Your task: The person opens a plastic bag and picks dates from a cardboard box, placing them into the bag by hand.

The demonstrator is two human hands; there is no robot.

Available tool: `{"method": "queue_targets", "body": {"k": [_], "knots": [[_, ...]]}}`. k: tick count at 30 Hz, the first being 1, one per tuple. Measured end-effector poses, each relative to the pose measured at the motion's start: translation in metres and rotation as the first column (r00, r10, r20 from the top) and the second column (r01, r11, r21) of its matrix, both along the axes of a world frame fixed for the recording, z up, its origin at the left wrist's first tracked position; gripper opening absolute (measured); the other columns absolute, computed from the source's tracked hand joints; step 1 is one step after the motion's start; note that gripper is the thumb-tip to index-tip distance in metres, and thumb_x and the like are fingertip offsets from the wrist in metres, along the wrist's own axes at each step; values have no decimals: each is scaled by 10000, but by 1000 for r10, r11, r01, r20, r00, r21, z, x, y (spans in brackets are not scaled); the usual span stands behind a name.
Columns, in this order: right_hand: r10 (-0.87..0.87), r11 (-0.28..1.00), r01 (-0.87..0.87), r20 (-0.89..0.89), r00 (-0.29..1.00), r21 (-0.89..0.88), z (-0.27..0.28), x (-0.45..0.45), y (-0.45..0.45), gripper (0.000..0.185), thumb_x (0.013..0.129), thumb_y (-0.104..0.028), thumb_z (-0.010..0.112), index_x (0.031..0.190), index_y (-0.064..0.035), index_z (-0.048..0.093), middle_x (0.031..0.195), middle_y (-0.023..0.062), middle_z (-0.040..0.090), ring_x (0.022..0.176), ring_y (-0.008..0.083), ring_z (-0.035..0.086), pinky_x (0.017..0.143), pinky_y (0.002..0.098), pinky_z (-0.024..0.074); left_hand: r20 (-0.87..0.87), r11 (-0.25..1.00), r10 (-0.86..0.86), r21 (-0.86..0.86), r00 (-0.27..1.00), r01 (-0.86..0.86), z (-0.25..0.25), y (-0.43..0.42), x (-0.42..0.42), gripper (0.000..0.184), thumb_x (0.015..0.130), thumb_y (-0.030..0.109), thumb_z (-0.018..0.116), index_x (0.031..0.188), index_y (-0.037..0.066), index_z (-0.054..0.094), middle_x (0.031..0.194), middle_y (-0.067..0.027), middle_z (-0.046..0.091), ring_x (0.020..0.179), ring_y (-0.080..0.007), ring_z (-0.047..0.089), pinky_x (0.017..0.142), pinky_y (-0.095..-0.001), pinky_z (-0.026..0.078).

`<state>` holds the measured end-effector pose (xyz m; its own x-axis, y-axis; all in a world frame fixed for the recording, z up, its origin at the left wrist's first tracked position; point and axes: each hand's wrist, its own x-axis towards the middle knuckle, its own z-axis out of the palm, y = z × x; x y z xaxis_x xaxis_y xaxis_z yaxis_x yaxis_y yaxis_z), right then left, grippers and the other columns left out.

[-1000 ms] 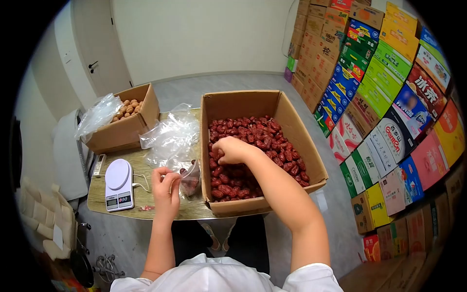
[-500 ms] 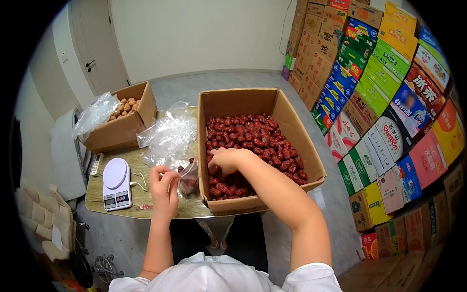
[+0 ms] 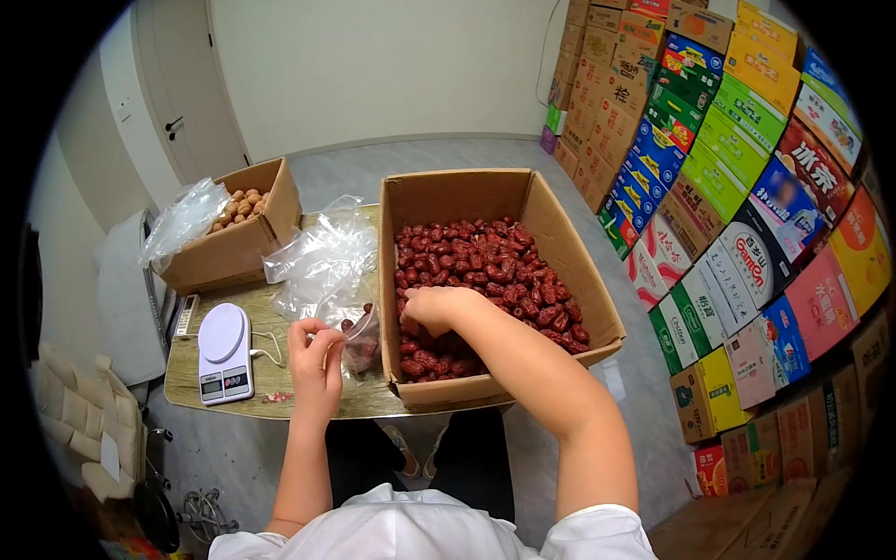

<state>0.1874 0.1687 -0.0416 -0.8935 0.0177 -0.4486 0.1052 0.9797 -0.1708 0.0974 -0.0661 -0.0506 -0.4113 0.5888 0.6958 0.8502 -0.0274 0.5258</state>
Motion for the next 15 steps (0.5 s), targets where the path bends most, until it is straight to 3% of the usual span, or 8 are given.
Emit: {"method": "queue_targets", "body": {"k": [7, 9, 15], "knots": [[3, 994, -6, -28, 1000, -107, -1, 0, 5, 316, 637, 11, 763, 936, -85, 725, 1234, 153, 596, 1212, 312, 537, 940, 387, 500, 1, 1000, -1, 4, 1000, 1, 0, 1, 2, 116, 818, -57, 650, 898, 24, 627, 963, -121, 493, 919, -292, 513, 787, -364, 429], [37, 993, -50, -113, 993, -110, -3, 2, 7, 322, 630, 15, 765, 935, -80, 731, 1143, 140, 666, 1138, 300, 597, 902, 385, 515, 3, 1000, -4, 5, 1000, 4, 0, 1, 2, 112, 821, -55, 650, 898, 23, 626, 962, -121, 493, 918, -290, 513, 783, -363, 430], [54, 983, -76, -127, 990, -169, -20, -3, 13, 349, 621, 33, 756, 955, -67, 736, 950, 119, 719, 955, 292, 677, 807, 395, 538, 7, 1000, -7, 3, 1000, 7, -3, 0, 1, 94, 836, -49, 646, 899, 17, 626, 960, -122, 492, 913, -281, 514, 769, -354, 434]]}}
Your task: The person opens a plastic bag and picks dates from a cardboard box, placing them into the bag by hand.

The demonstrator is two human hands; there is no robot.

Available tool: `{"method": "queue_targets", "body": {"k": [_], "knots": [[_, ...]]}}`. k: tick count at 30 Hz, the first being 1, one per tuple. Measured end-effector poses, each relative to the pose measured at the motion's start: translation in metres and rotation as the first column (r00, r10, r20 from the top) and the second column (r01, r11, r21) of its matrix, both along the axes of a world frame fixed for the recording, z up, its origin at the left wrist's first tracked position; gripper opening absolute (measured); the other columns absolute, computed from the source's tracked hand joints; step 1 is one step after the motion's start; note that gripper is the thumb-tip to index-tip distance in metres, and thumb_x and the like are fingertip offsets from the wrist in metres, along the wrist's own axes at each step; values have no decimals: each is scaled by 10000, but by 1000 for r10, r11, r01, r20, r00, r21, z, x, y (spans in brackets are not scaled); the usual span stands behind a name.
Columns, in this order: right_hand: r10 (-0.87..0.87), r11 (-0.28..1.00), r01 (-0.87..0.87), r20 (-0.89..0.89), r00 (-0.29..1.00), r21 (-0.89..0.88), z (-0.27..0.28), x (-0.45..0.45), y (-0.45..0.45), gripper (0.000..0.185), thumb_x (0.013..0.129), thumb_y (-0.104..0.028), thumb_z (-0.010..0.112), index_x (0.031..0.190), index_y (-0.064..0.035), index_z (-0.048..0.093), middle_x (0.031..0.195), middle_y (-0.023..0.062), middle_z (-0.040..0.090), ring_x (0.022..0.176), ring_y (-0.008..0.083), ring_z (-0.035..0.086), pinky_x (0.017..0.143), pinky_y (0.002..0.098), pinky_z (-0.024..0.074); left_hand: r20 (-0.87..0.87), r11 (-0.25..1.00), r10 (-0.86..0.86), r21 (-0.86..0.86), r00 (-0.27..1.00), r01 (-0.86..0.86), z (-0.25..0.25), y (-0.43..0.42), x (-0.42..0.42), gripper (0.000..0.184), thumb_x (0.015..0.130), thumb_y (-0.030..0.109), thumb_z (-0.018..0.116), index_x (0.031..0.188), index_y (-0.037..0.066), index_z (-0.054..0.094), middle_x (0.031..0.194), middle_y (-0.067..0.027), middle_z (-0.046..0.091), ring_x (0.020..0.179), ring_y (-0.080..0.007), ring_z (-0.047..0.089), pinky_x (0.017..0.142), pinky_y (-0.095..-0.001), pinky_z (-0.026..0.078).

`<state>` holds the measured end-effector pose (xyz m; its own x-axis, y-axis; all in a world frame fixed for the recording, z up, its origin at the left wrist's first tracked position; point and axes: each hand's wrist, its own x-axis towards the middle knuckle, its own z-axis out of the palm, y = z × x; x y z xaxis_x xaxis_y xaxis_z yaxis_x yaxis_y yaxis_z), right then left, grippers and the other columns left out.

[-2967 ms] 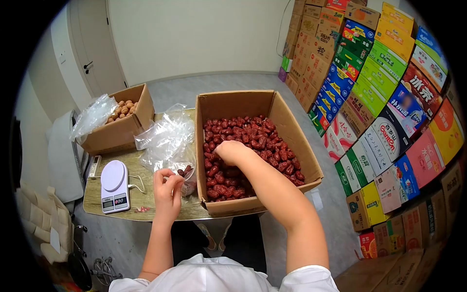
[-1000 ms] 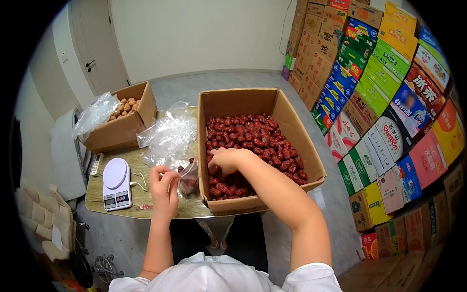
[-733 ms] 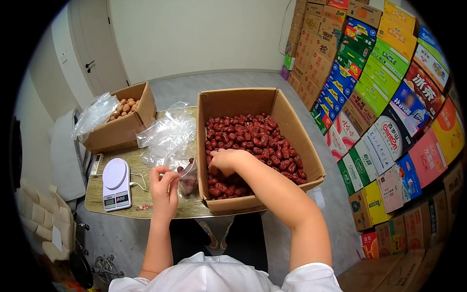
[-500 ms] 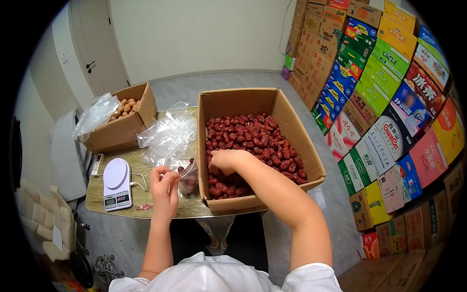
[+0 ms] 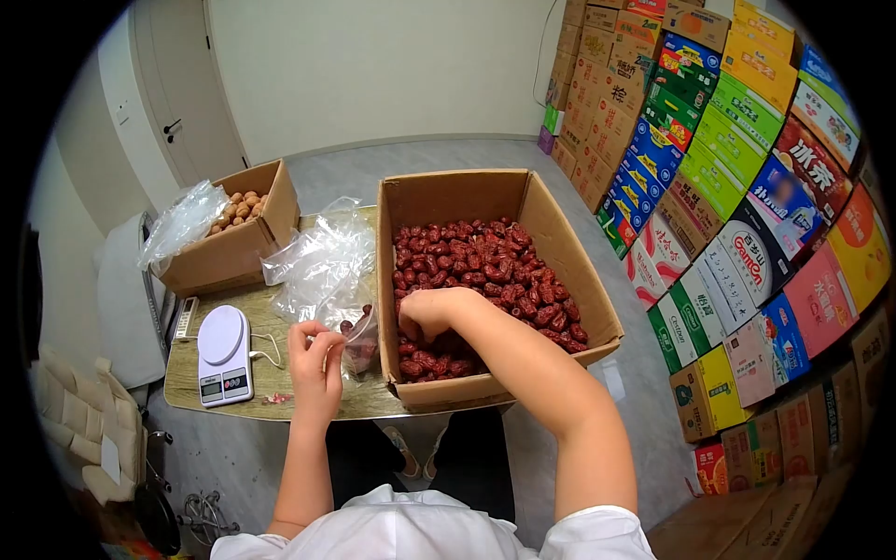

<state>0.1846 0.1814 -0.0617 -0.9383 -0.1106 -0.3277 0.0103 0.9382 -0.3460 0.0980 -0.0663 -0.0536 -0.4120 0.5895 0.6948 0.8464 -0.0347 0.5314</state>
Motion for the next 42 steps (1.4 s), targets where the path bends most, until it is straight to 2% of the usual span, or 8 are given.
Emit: {"method": "queue_targets", "body": {"k": [13, 18, 20, 24, 29, 34, 36, 42], "knots": [[-10, 997, 17, 93, 996, -79, 7, 0, 0, 325, 608, 37, 739, 916, -62, 716, 919, 108, 713, 879, 284, 668, 739, 404, 536, -3, 1000, 13, -5, 1000, -13, 2, -3, 0, 83, 836, -42, 644, 897, 11, 625, 958, -124, 499, 909, -282, 516, 770, -352, 433], [-89, 987, 61, -194, 977, -147, 32, 8, 8, 235, 613, 12, 745, 839, -41, 710, 849, 110, 710, 845, 283, 674, 731, 394, 539, 4, 1000, 12, -5, 1000, -12, 0, -2, 0, 87, 834, -46, 644, 896, 12, 625, 964, -124, 500, 910, -282, 516, 770, -353, 433], [-205, 974, 158, -331, 921, -162, 47, 16, 17, 230, 605, -1, 746, 826, -55, 714, 933, 134, 660, 865, 303, 652, 751, 398, 538, 8, 1000, 11, -5, 1000, -11, 0, -2, 0, 90, 833, -47, 644, 897, 14, 626, 966, -123, 500, 910, -282, 516, 768, -354, 434], [-508, 831, 297, -422, 751, -471, 77, 32, 22, 193, 657, 65, 675, 816, -43, 689, 1045, 44, 550, 790, 105, 573, 699, 225, 487, -17, 1000, 11, 1, 1000, -11, 2, 0, 0, 112, 821, -47, 657, 903, 27, 636, 970, -122, 505, 909, -281, 521, 755, -355, 438], [-559, 529, -42, -385, 734, -848, 87, 21, -8, 168, 697, 108, 650, 798, -25, 661, 1114, 27, 521, 762, 52, 516, 674, 182, 460, -68, 1000, 0, 27, 998, 2, 3, 5, 0, 161, 779, -54, 674, 906, 44, 653, 962, -112, 522, 889, -280, 526, 713, -348, 434], [-369, 744, -112, -544, 754, -659, 73, 3, -39, 196, 680, 78, 641, 822, -53, 675, 1067, 31, 531, 747, 74, 493, 662, 217, 454, -75, 1000, -1, 15, 997, 2, 1, 8, 2, 170, 778, -56, 667, 912, 49, 659, 967, -113, 522, 882, -278, 526, 706, -350, 433], [-265, 857, -71, -554, 789, -511, 76, 4, -45, 213, 665, 73, 655, 839, -49, 667, 1097, 50, 529, 872, 121, 534, 740, 255, 480, -77, 1000, -5, 15, 997, 6, 1, 9, 1, 167, 779, -56, 664, 909, 50, 661, 966, -112, 521, 878, -278, 522, 702, -349, 430], [-148, 919, -128, -628, 764, -372, 67, 3, -38, 163, 678, 12, 671, 832, -41, 665, 1152, 102, 609, 1083, 274, 585, 922, 371, 480, -47, 1000, -7, 5, 999, 7, 3, 8, 2, 161, 775, -31, 675, 911, 54, 657, 977, -120, 531, 901, -302, 512, 716, -376, 439]]}}
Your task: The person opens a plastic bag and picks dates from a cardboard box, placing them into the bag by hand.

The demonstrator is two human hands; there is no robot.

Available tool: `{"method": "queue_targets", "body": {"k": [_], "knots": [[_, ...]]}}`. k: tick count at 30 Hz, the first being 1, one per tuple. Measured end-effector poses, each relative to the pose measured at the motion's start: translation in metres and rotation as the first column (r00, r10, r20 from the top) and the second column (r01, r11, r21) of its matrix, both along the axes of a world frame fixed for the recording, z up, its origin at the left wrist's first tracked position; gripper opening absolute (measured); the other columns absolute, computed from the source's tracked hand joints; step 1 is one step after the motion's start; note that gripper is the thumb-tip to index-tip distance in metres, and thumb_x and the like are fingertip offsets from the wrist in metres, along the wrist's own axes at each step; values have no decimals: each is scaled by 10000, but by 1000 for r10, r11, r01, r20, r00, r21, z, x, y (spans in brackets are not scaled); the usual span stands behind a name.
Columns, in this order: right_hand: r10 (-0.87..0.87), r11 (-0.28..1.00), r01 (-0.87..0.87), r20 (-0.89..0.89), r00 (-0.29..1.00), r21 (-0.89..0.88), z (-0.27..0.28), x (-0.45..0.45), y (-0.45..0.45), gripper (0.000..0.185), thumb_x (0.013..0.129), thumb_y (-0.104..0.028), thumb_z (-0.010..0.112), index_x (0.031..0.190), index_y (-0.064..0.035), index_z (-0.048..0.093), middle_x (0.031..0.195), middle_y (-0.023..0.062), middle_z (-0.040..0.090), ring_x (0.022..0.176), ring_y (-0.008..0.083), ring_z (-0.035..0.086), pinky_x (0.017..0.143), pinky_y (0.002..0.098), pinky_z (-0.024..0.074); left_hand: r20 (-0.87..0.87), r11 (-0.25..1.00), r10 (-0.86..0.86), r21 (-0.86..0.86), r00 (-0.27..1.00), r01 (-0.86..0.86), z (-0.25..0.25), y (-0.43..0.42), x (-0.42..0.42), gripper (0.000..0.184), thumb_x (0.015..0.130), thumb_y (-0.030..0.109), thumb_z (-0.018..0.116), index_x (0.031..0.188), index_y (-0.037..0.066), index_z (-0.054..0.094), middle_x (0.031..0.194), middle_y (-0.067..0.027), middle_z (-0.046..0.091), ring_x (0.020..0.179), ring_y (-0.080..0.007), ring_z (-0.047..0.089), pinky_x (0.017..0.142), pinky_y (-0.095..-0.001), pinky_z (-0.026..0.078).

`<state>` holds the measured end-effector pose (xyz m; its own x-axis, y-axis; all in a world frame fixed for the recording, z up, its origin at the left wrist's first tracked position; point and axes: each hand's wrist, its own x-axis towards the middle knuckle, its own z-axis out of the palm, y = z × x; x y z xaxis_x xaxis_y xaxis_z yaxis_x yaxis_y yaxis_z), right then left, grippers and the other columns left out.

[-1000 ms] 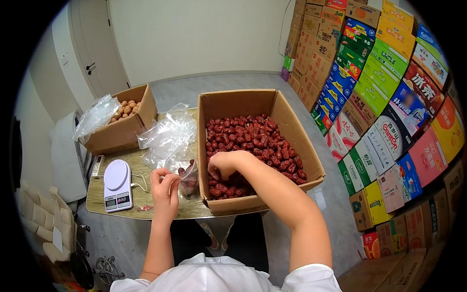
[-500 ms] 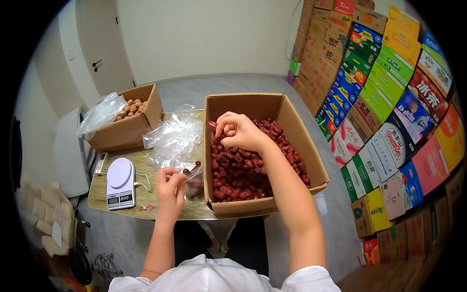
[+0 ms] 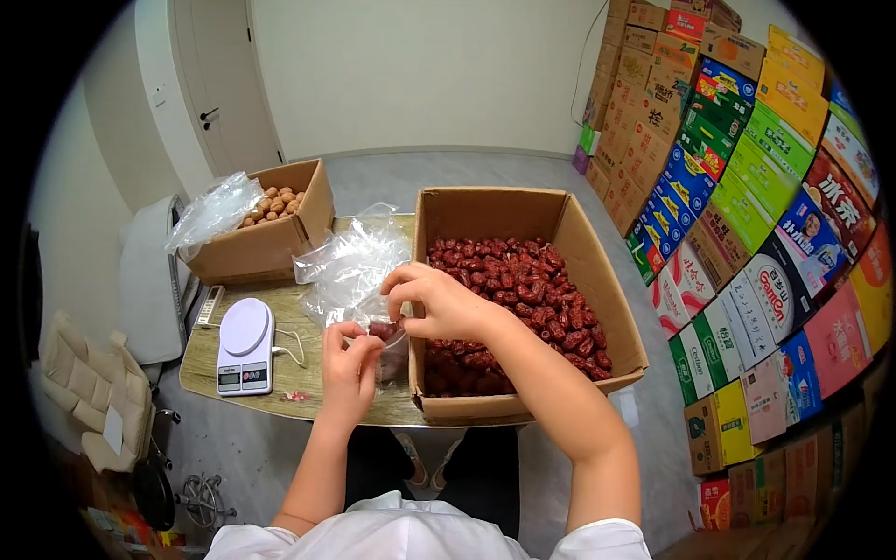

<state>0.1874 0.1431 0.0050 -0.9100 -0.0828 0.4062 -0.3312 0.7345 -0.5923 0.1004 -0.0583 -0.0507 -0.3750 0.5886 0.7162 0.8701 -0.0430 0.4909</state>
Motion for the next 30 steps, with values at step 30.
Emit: {"method": "queue_targets", "body": {"k": [30], "knots": [[-613, 721, -92, 695, 376, 686, -11, 36, 20, 487, 623, -189, 864, 1069, -63, 712, 1060, 119, 710, 997, 286, 682, 819, 411, 561, 12, 1000, -22, 10, 1000, 22, -1, 0, -2, 140, 813, -60, 654, 913, 37, 645, 971, -117, 498, 907, -278, 512, 724, -345, 429]]}}
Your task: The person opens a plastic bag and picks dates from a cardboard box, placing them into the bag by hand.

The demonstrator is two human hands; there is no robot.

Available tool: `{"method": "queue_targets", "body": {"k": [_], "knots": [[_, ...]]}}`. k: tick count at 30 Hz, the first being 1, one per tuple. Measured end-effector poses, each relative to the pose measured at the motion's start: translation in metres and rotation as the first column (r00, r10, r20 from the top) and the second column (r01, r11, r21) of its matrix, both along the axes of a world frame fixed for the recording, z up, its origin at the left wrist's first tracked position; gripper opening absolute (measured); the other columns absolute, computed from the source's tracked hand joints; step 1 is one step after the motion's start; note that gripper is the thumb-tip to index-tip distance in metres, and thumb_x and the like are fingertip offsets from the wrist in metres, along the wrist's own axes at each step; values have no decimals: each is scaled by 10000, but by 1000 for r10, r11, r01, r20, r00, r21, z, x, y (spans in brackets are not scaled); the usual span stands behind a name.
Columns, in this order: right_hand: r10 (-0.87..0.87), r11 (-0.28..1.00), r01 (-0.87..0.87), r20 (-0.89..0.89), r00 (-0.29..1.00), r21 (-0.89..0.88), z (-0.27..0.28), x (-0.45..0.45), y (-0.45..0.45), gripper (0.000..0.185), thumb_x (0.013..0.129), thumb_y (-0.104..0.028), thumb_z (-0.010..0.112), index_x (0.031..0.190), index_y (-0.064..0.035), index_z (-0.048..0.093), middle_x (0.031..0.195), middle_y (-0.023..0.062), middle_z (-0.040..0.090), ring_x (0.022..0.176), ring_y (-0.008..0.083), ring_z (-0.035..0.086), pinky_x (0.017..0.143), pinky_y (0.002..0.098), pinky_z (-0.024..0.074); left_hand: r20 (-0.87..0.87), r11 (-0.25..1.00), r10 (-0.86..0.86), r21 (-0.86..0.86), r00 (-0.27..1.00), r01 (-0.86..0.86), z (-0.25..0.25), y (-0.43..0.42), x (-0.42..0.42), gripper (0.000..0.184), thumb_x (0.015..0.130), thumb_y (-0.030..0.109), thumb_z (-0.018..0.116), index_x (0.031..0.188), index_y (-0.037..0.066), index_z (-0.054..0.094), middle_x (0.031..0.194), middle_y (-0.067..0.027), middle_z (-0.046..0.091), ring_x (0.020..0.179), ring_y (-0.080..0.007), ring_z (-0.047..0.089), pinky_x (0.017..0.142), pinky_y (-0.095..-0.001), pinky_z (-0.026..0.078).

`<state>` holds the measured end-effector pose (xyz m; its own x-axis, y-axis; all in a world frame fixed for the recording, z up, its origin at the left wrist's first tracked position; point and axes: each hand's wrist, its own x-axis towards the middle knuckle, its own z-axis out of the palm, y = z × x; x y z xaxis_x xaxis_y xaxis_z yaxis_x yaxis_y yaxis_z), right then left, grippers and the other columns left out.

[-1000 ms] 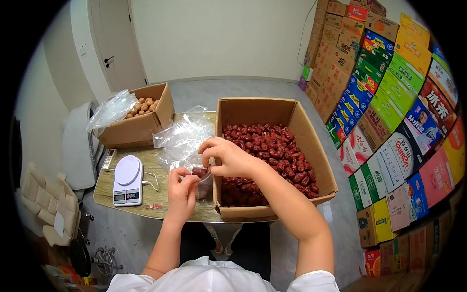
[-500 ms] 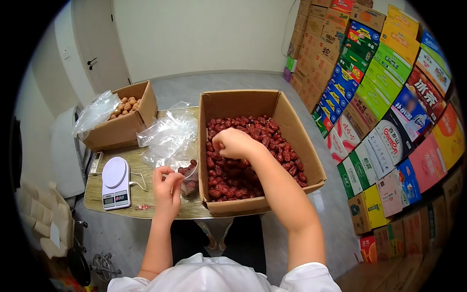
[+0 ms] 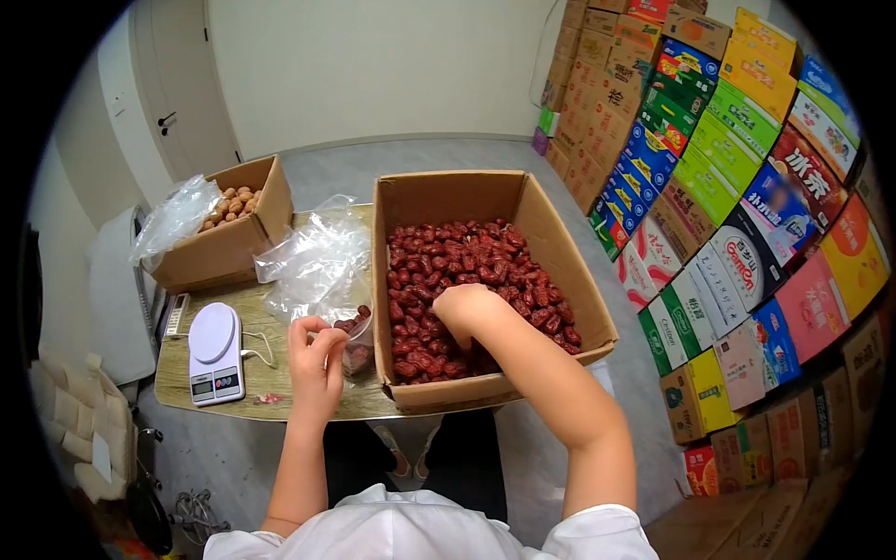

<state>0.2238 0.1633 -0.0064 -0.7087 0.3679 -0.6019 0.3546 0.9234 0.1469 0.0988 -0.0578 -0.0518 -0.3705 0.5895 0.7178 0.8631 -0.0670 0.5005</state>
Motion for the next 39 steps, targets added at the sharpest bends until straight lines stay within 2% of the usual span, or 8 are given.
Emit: {"method": "queue_targets", "body": {"k": [4, 6, 14, 16, 20, 32, 35, 39], "knots": [[-10, 998, -3, -192, 981, -68, -6, 0, 12, 371, 668, -82, 782, 1029, -69, 700, 1037, 137, 704, 993, 305, 676, 823, 417, 552, 4, 1000, -7, -2, 1000, 7, 0, 0, 1, 135, 819, -58, 652, 914, 38, 645, 973, -114, 495, 907, -274, 511, 722, -344, 427], [-44, 982, -46, -457, 889, -183, -10, 2, 17, 303, 681, -44, 726, 979, -64, 678, 1011, 149, 699, 986, 323, 669, 823, 425, 543, 6, 1000, -1, -5, 1000, 1, -1, -1, 1, 134, 819, -58, 653, 913, 37, 645, 975, -115, 496, 911, -274, 513, 726, -343, 428], [43, 991, -98, -494, 869, -88, -29, -3, 8, 333, 708, -98, 753, 1031, -81, 675, 1054, 129, 694, 991, 323, 662, 847, 444, 535, 24, 1000, -6, -14, 1000, 6, -1, 2, 4, 132, 815, -62, 657, 911, 28, 646, 965, -121, 497, 924, -287, 519, 762, -356, 435], [91, 992, -122, -460, 883, -39, -30, -4, 4, 284, 786, -67, 647, 1056, -118, 714, 1061, 140, 695, 1018, 315, 669, 862, 437, 537, 26, 1000, 0, -19, 1000, 1, -3, 2, 4, 134, 809, -64, 659, 908, 24, 641, 956, -124, 497, 922, -290, 517, 767, -360, 433], [159, 986, -164, -362, 919, 16, -38, -9, 4, 213, 769, -66, 651, 966, -77, 732, 1010, 146, 709, 977, 317, 688, 802, 430, 563, 9, 1000, 6, -28, 1000, -5, -1, 1, 4, 133, 804, -63, 661, 904, 22, 637, 954, -124, 498, 918, -290, 516, 770, -360, 431], [166, 986, -155, -394, 904, 60, -33, -8, 0, 194, 715, -63, 705, 906, -30, 722, 962, 178, 709, 943, 331, 696, 787, 421, 572, 28, 1000, 5, -16, 1000, -4, -1, -2, 5, 113, 820, -50, 654, 903, 25, 640, 955, -127, 498, 912, -289, 513, 771, -360, 427], [132, 990, -120, -717, 684, 68, -25, -4, 15, 211, 706, -86, 722, 908, -30, 691, 979, 167, 669, 951, 354, 661, 831, 440, 549, 27, 1000, 14, -16, 1000, -14, -3, -3, 3, 113, 823, -48, 653, 906, 27, 643, 957, -128, 501, 915, -287, 514, 764, -359, 427], [-150, 965, -162, -942, 301, -206, 5, -3, 17, 253, 728, -132, 767, 933, -19, 671, 942, 148, 657, 901, 308, 658, 800, 406, 532, 10, 1000, 15, -7, 1000, -15, -3, -4, 2, 128, 812, -47, 662, 905, 39, 649, 957, -119, 506, 915, -283, 517, 750, -354, 427]]}}
